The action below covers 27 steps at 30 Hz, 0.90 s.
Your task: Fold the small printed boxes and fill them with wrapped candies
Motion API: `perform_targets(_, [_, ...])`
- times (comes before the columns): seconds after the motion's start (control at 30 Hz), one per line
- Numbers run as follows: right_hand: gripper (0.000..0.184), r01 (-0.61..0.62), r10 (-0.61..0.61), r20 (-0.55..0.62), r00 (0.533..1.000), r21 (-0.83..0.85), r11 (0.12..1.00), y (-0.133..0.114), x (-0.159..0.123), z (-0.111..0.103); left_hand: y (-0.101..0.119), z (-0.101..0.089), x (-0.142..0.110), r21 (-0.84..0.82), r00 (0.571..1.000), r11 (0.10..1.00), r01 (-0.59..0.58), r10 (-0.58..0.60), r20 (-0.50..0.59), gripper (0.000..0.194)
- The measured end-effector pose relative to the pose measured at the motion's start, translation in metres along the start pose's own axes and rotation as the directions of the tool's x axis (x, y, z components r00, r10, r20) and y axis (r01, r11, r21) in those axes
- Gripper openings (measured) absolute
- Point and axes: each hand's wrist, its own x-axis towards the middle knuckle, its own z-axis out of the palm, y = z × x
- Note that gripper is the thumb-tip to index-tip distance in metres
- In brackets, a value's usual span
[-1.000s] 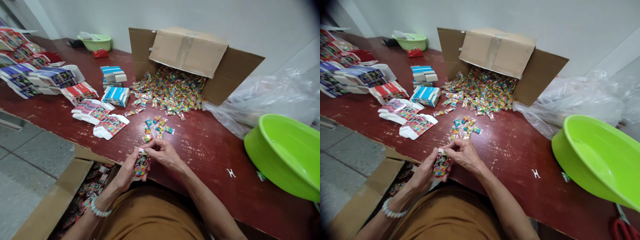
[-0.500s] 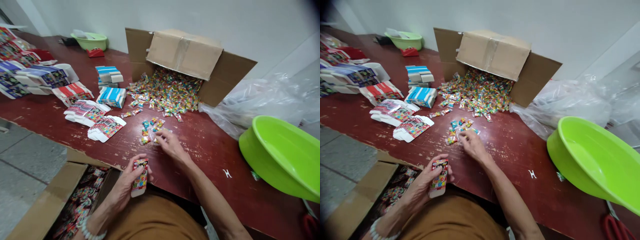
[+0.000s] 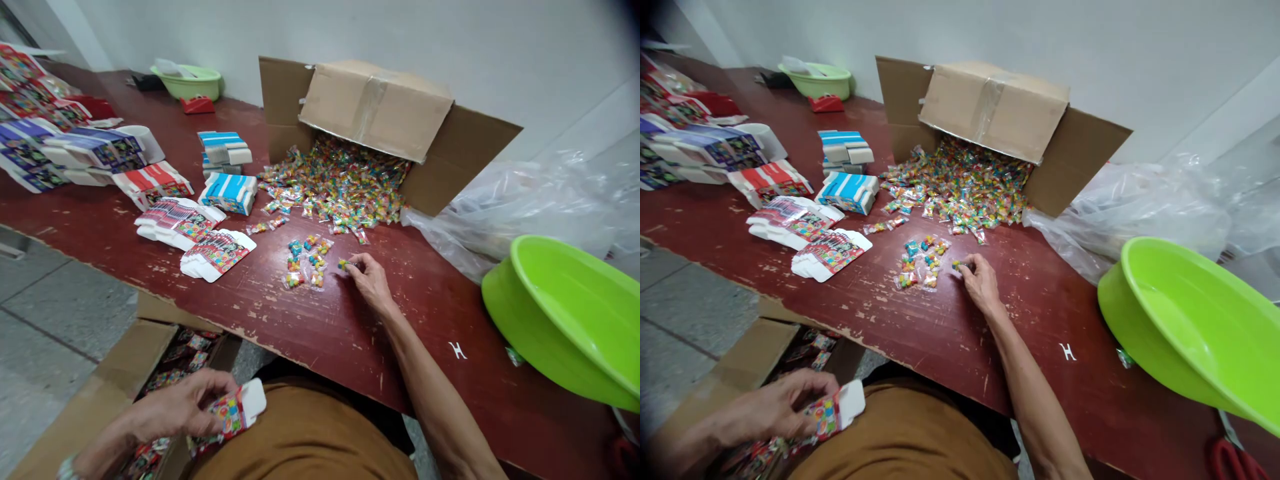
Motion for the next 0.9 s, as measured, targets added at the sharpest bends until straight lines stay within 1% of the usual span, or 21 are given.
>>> perform_targets(0.07, [0.026,0.009,-0.027,0.101,0.994,0.173,0.985,-0.020,-0.017,0.000,0.013,0.010,0.001,-0.083,0.995,0.995,-0.063,0.055,-0.087,0.033])
perform_targets(0.1, [0.026,-0.002,-0.059,0.190,0.980,0.306,0.952,-0.032,-0.027,0.001,0.022,0.018,0.003,-0.128,0.988,0.987,-0.097,0.081,-0.130,0.036])
perform_targets(0.13, [0.025,-0.026,-0.109,0.286,0.952,0.429,0.903,-0.044,-0.037,0.004,0.030,0.026,0.006,-0.158,0.982,0.980,-0.123,0.098,-0.159,0.039])
perform_targets(0.17, [0.023,-0.045,-0.164,0.361,0.918,0.505,0.862,-0.056,-0.047,0.007,0.039,0.034,0.011,-0.170,0.972,0.971,-0.166,0.133,-0.192,0.039])
perform_targets(0.2, [0.022,-0.053,-0.214,0.405,0.889,0.555,0.830,-0.066,-0.055,0.011,0.046,0.042,0.015,-0.173,0.965,0.964,-0.202,0.165,-0.205,0.037])
perform_targets(0.23, [0.022,-0.035,-0.254,0.413,0.875,0.576,0.817,-0.075,-0.062,0.016,0.052,0.049,0.019,-0.167,0.954,0.957,-0.238,0.198,-0.223,0.036])
perform_targets(0.27, [0.022,-0.002,-0.277,0.399,0.874,0.573,0.819,-0.081,-0.068,0.021,0.057,0.055,0.024,-0.155,0.943,0.950,-0.270,0.230,-0.239,0.035])
perform_targets(0.37, [0.019,0.081,-0.275,0.302,0.913,0.527,0.846,-0.089,-0.074,0.033,0.065,0.066,0.032,-0.108,0.918,0.940,-0.322,0.282,-0.280,0.036])
perform_targets(0.43, [0.014,0.072,-0.245,0.275,0.930,0.516,0.854,-0.090,-0.074,0.038,0.067,0.070,0.035,-0.086,0.909,0.939,-0.334,0.297,-0.292,0.036])
perform_targets(0.5, [0.010,0.050,-0.222,0.284,0.933,0.508,0.860,-0.093,-0.075,0.040,0.068,0.072,0.038,-0.091,0.903,0.931,-0.352,0.313,-0.294,0.039])
perform_targets(0.53, [0.008,0.053,-0.226,0.294,0.929,0.498,0.865,-0.094,-0.076,0.040,0.069,0.073,0.039,-0.111,0.897,0.922,-0.370,0.325,-0.299,0.041])
perform_targets(0.6, [0.006,0.118,-0.285,0.283,0.916,0.489,0.864,-0.097,-0.077,0.040,0.069,0.075,0.042,-0.185,0.873,0.885,-0.427,0.350,-0.338,0.043])
perform_targets(0.67, [0.010,0.197,-0.344,0.225,0.912,0.495,0.846,-0.098,-0.077,0.039,0.071,0.075,0.043,-0.284,0.853,0.836,-0.470,0.347,-0.390,0.041])
perform_targets(0.7, [0.013,0.204,-0.343,0.198,0.918,0.503,0.840,-0.097,-0.076,0.039,0.072,0.075,0.043,-0.338,0.851,0.811,-0.477,0.331,-0.407,0.038])
perform_targets(0.73, [0.014,0.173,-0.311,0.187,0.932,0.524,0.834,-0.095,-0.076,0.040,0.073,0.075,0.043,-0.391,0.857,0.789,-0.474,0.311,-0.411,0.036])
perform_targets(0.77, [0.016,0.101,-0.255,0.206,0.945,0.558,0.824,-0.093,-0.076,0.041,0.074,0.075,0.042,-0.442,0.866,0.768,-0.463,0.287,-0.410,0.036])
perform_targets(0.8, [0.017,0.003,-0.197,0.258,0.946,0.601,0.799,-0.091,-0.076,0.043,0.075,0.074,0.042,-0.485,0.874,0.749,-0.452,0.261,-0.410,0.039])
perform_targets(0.83, [0.022,-0.104,-0.155,0.332,0.930,0.645,0.757,-0.089,-0.076,0.046,0.075,0.074,0.042,-0.515,0.877,0.733,-0.445,0.237,-0.419,0.041])
perform_targets(0.9, [0.036,-0.305,-0.137,0.496,0.857,0.704,0.641,-0.086,-0.079,0.052,0.075,0.075,0.043,-0.531,0.871,0.724,-0.441,0.203,-0.447,0.042])
